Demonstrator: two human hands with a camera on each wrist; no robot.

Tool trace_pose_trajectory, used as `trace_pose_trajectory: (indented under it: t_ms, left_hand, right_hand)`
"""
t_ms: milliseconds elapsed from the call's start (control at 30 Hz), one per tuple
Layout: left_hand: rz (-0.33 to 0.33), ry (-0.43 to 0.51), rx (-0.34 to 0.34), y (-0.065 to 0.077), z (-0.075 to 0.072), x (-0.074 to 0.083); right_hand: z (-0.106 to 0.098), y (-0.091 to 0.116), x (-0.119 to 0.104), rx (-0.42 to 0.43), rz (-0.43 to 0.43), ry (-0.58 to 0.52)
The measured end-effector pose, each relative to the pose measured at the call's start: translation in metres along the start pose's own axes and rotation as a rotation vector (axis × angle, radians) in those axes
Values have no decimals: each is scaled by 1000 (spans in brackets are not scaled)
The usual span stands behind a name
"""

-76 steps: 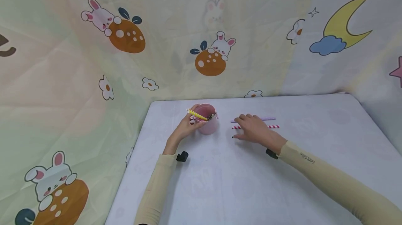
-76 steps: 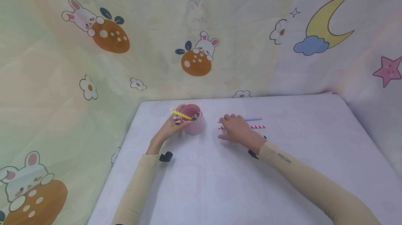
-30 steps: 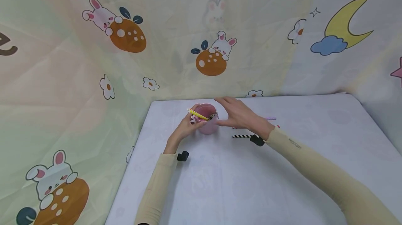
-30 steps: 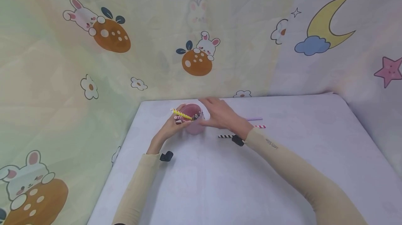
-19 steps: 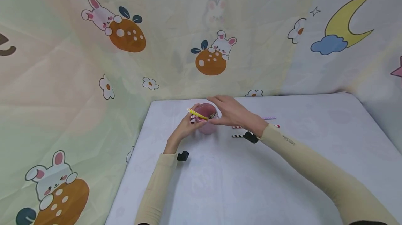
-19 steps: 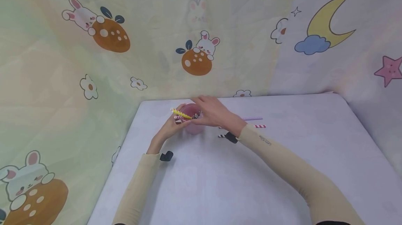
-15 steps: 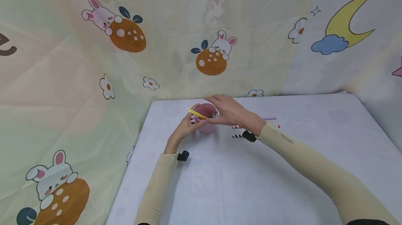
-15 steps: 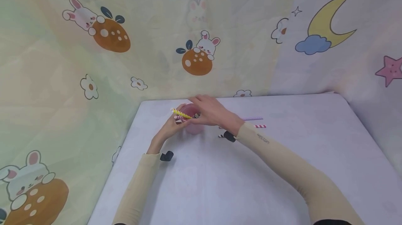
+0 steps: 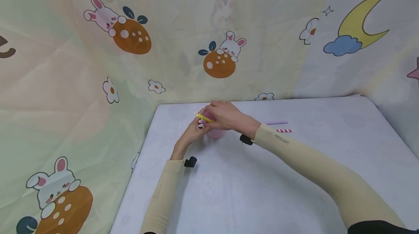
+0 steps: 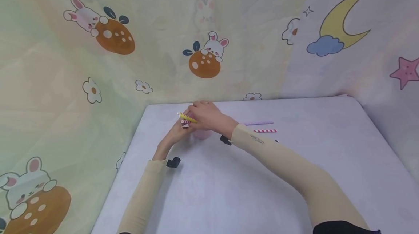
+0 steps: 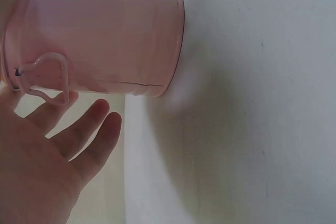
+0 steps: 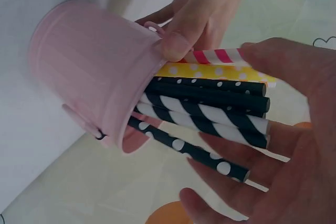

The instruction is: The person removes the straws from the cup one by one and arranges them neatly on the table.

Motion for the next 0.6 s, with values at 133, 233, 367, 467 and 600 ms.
trace_pose_trajectory:
  t_ms: [133, 233, 367, 467, 600]
  left_hand:
    - [-20, 11, -4, 0, 0, -1]
    - [-13, 14, 0, -1, -1, -1]
    - [-1, 4, 11, -1, -2, 1]
    - [-14, 5, 8, -1, -1, 0]
    - [-17, 25, -4, -3, 0, -1]
  right_hand:
    - [3, -7, -3, -49, 47, 48]
    - [4, -11, -5, -82, 74, 67]
    - [8, -17, -5, -111, 102, 77]
    - [14, -21, -4, -124, 116, 75]
    - [16, -24, -4, -127, 134, 87]
Point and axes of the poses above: each hand's wrist, its own y-axis away from the middle knuckle, its own z-axis out of the palm, x = y × z, the point moved 7 cm from there along -y, towards the middle knuckle, and after that the axes turned 4 degrees about -x, right-handed, at the moved point
